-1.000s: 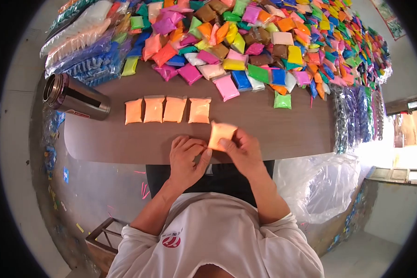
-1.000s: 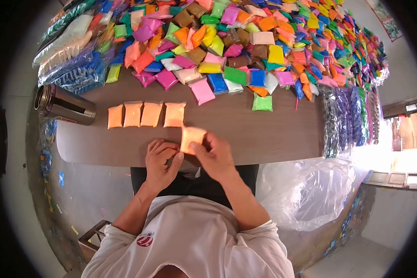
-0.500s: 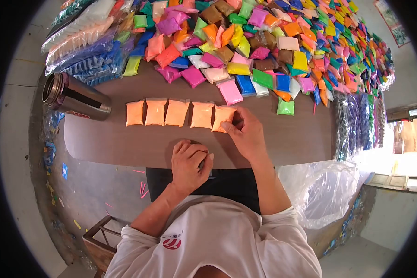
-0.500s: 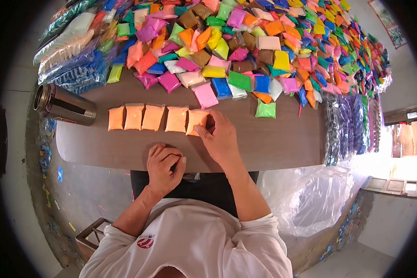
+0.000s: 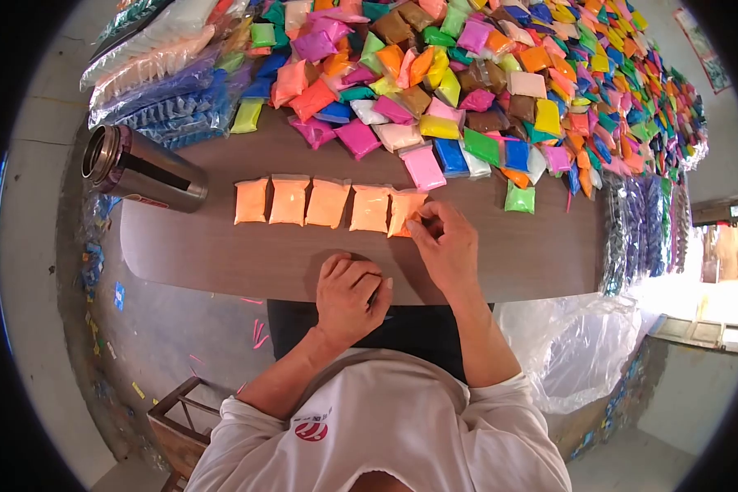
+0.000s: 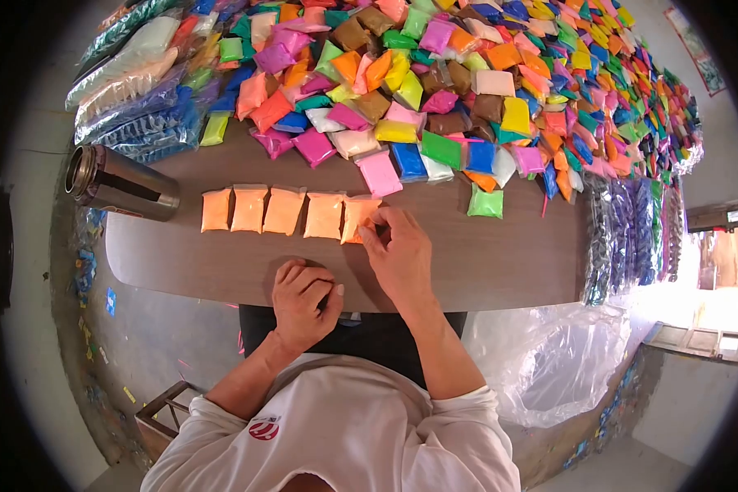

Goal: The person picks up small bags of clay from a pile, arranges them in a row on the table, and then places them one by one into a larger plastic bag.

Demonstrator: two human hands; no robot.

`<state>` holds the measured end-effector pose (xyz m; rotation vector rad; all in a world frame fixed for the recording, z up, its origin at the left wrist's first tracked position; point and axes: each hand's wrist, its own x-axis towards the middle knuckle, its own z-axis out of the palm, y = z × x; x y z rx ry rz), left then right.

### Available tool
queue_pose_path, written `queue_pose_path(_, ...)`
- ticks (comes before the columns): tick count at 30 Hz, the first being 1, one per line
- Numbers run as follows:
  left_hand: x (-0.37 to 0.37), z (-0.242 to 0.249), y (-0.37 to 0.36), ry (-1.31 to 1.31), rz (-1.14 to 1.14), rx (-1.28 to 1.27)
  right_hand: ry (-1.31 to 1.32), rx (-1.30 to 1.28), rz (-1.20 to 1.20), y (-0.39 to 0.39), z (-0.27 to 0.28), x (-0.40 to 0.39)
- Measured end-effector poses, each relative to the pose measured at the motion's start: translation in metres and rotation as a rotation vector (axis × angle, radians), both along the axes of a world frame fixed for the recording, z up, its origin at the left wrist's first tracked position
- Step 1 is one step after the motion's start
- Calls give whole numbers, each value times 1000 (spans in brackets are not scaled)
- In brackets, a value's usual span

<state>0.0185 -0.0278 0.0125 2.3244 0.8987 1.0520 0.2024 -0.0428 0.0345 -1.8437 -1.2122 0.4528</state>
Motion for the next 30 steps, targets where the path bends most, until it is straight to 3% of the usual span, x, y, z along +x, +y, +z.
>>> queue_pose_path(14, 0, -2, -1, 25, 1, 44, 40, -13, 78, 15, -1, -10)
queue_pose_path(21, 2, -1, -1, 21, 0, 60, -11, 111, 80, 14, 0, -6)
queue_pose_path(24, 2, 0, -2, 27, -4, 66, -103, 101, -57, 10, 10, 18)
queue_pose_path(26, 2, 0, -2, 28, -3, 64, -511, 224, -187, 11, 20, 44)
queue_pose_path(30, 1, 2, -2, 44, -4, 77, -758, 163, -207, 26, 39, 87)
